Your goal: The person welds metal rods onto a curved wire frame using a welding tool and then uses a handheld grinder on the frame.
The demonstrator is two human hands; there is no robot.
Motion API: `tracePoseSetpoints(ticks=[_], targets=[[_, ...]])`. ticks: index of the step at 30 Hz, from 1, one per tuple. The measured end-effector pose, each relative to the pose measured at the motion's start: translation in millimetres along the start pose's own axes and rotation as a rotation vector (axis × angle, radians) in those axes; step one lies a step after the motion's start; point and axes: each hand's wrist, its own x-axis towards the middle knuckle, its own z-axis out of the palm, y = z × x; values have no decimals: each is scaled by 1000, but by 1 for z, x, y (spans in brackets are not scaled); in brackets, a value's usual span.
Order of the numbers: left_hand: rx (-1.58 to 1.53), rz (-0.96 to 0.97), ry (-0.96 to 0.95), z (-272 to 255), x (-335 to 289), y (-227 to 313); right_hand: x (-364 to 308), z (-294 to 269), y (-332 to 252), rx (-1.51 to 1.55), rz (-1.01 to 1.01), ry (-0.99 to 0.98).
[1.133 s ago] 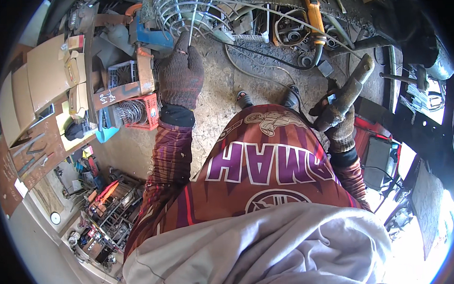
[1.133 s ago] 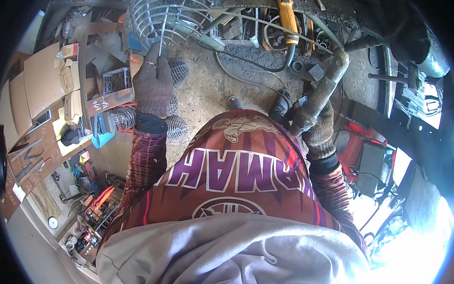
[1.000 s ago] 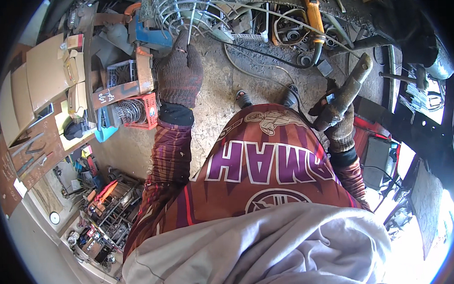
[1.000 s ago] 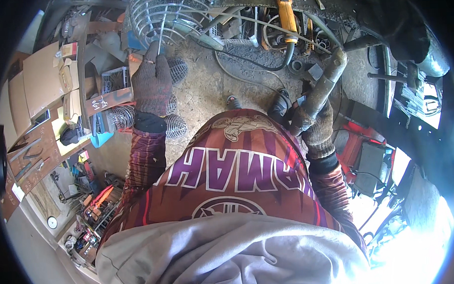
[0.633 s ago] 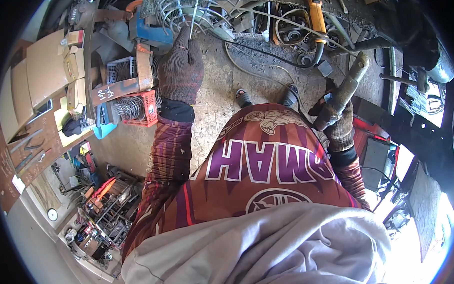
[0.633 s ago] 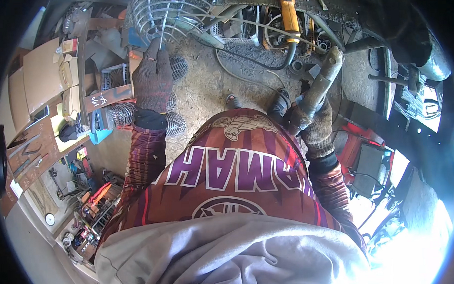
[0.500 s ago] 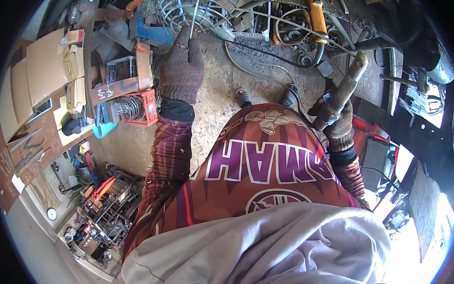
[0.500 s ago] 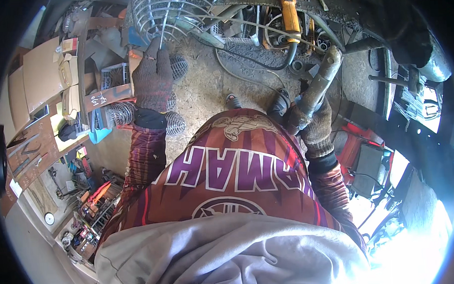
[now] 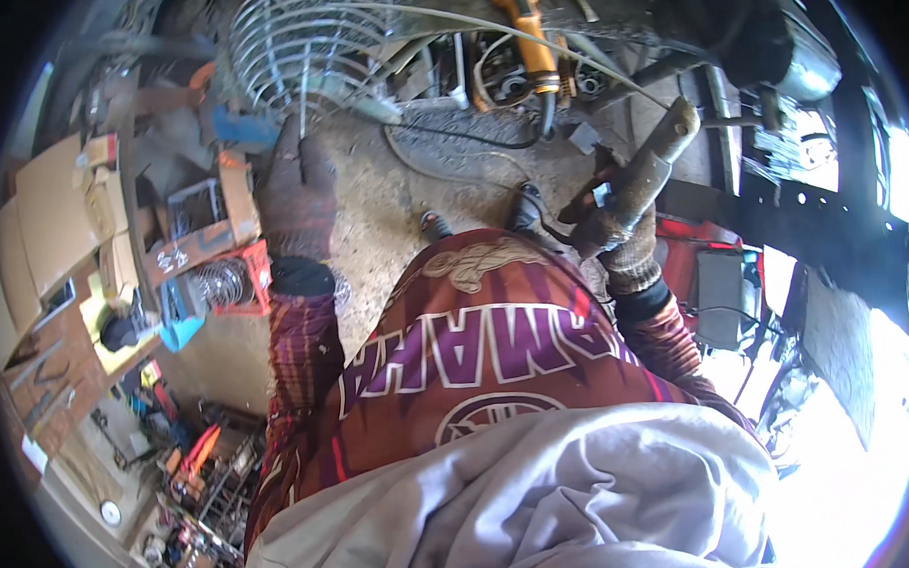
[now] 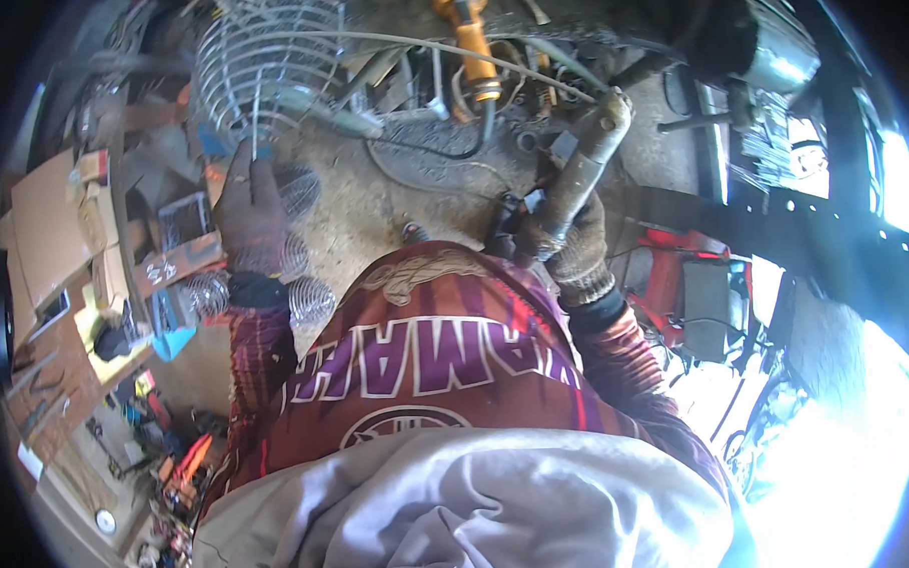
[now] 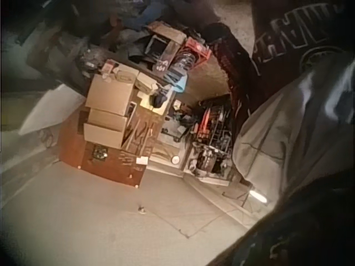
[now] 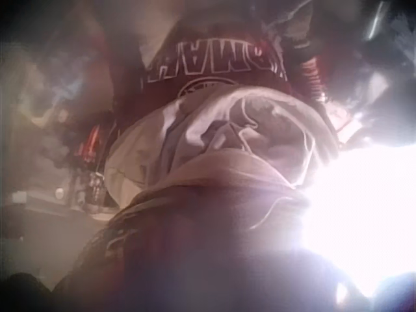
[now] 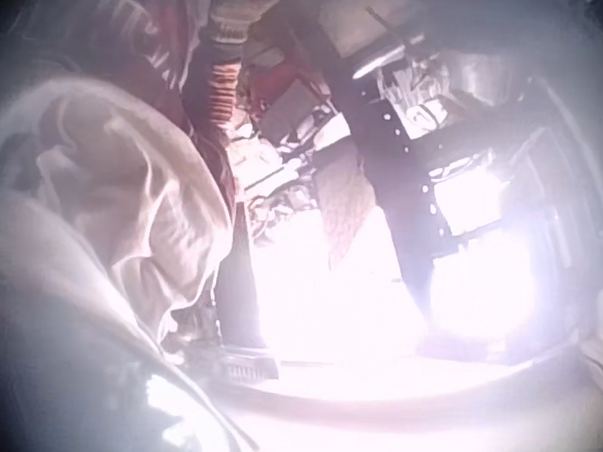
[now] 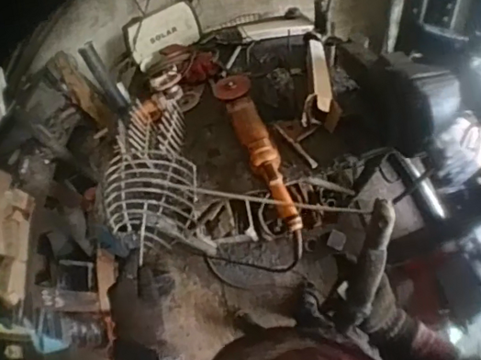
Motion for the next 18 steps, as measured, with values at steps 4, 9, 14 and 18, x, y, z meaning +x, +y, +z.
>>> tracePoseSetpoints(ticks=[4, 9, 14, 18], targets=[[-57, 91, 47, 2, 1, -5, 9, 1, -23, 1, -93, 12], [-244, -75, -108, -27, -8, -3, 30, 23, -38, 166, -196, -82], [-548, -90, -87, -50, -32, 17, 26, 69, -56, 287, -220, -204], [-752, 95, -228, -32, -63, 66, 32, 129, -91, 198, -321, -501]])
